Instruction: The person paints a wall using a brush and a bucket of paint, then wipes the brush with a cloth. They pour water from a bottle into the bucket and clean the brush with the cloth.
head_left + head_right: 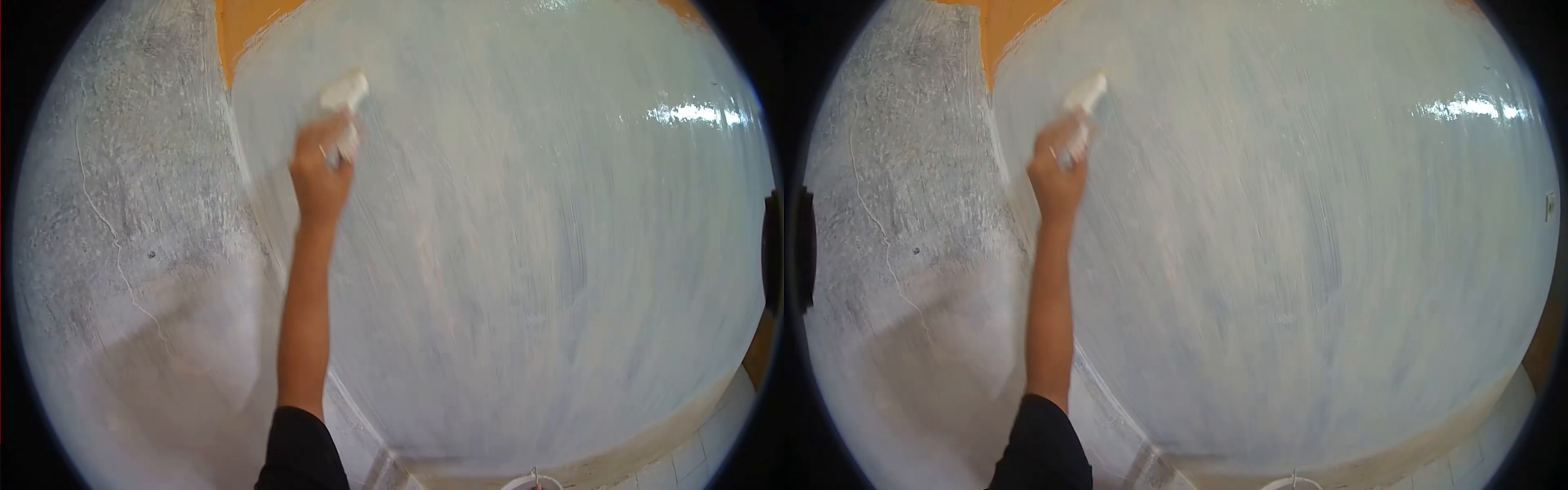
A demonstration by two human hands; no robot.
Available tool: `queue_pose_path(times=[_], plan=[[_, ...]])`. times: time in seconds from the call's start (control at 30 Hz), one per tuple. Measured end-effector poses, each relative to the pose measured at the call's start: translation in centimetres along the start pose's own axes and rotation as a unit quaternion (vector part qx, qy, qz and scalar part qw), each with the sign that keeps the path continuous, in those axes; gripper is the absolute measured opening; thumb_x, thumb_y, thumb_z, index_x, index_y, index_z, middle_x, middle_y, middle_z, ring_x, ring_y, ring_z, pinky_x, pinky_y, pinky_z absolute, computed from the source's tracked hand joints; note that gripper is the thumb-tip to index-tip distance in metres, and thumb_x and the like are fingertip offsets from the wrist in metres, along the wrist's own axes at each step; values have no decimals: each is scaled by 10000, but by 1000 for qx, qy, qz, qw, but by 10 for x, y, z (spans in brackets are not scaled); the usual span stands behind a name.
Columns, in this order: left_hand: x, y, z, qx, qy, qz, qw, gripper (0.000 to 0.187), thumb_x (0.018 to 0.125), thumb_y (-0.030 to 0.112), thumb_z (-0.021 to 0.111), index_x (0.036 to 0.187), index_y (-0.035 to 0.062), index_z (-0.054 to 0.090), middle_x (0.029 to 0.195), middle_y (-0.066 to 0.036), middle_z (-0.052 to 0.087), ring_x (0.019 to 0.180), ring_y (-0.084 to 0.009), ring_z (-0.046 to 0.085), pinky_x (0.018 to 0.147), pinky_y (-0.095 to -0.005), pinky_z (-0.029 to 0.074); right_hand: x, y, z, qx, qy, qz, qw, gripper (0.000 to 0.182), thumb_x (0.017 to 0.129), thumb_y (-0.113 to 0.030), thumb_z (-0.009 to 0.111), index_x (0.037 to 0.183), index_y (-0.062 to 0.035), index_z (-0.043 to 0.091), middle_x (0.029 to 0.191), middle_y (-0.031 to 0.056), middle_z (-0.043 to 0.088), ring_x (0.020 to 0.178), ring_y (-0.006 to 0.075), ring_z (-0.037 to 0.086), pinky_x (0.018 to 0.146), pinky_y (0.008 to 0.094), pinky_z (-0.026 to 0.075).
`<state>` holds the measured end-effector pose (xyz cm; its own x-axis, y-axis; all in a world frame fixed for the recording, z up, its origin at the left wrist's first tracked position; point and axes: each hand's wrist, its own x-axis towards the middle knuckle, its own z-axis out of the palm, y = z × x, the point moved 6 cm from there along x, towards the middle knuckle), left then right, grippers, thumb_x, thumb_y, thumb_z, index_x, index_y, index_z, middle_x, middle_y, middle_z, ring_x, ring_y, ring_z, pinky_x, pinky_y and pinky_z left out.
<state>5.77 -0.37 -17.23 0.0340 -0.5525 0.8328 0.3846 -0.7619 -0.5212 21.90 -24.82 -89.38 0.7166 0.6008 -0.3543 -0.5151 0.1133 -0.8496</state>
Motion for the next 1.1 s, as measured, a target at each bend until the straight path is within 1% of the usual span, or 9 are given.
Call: queue_pose_path(times=[0.17, 0.33, 0.47, 0.57, 0.67, 0.73, 0.87, 1.0, 1.1], plan=[[-115, 93, -23, -59, -88, -1, 994, 295, 718, 95, 764, 1005, 52, 711, 1095, -111, 697, 926, -249, 664, 798, -345, 502, -7, -7, 13, -48, -14, 26, 998, 237, 963, -275, 568, 867, -92, 684, 577, -44, 417, 451, 83, 337, 407, 256, 278], [-141, 138, -58, -94, -161, -14, 982, 257, 706, 77, 803, 940, 102, 699, 1014, -47, 702, 833, -187, 635, 755, -313, 439, 26, 30, 8, -88, -66, -20, 994, 265, 952, -333, 594, 893, -90, 682, 579, -55, 412, 442, 71, 346, 389, 231, 287], [-124, 115, -65, -280, -220, -217, 909, 177, 752, 10, 729, 917, 28, 666, 923, -98, 678, 798, -156, 623, 717, -308, 503, 16, 19, 13, -73, -83, -5, 994, 294, 943, -352, 617, 906, -68, 684, 575, -64, 409, 443, 62, 356, 393, 219, 300], [-102, 105, -55, -310, -285, -227, 878, 167, 780, -5, 703, 941, 5, 662, 896, -103, 680, 822, -164, 654, 755, -314, 523, 33, 34, 8, -126, -57, -40, 990, 323, 939, -377, 620, 915, -63, 687, 573, -63, 408, 441, 59, 355, 393, 218, 296], [-86, 73, -28, -307, -286, -268, 867, 196, 814, 77, 692, 1006, 40, 692, 941, -80, 703, 839, -162, 664, 778, -314, 482, 43, 39, 7, -152, -37, -44, 987, 331, 942, -384, 614, 921, -62, 687, 575, -63, 412, 444, 55, 352, 393, 219, 293], [-65, 44, -16, -223, -267, -147, 926, 192, 852, 145, 675, 1025, 65, 701, 939, -81, 709, 831, -151, 653, 723, -301, 477, 43, 40, 4, -156, -42, -55, 985, 324, 945, -371, 609, 916, -58, 690, 577, -60, 416, 444, 58, 354, 391, 223, 292], [8, -7, -1, -178, -237, -167, 940, 229, 860, 216, 698, 1043, 80, 715, 932, -54, 716, 792, -132, 627, 713, -275, 461, 18, 16, 12, -119, -35, -71, 990, 305, 952, -335, 600, 907, -49, 697, 580, -54, 423, 448, 63, 360, 391, 232, 295], [92, -52, -10, -100, -119, -102, 983, 191, 857, 175, 705, 1022, 81, 725, 974, -71, 725, 857, -176, 664, 795, -293, 499, 32, 42, -3, -129, -3, -55, 990, 301, 952, -323, 598, 906, -43, 700, 576, -52, 415, 456, 67, 362, 399, 237, 296], [145, -88, -13, -61, -40, -69, 995, 196, 881, 160, 685, 1052, 66, 699, 915, -96, 713, 823, -171, 657, 754, -305, 504, 9, 18, 6, -105, -11, -13, 994, 305, 952, -334, 597, 923, -48, 696, 575, -54, 405, 466, 66, 358, 413, 239, 296]])
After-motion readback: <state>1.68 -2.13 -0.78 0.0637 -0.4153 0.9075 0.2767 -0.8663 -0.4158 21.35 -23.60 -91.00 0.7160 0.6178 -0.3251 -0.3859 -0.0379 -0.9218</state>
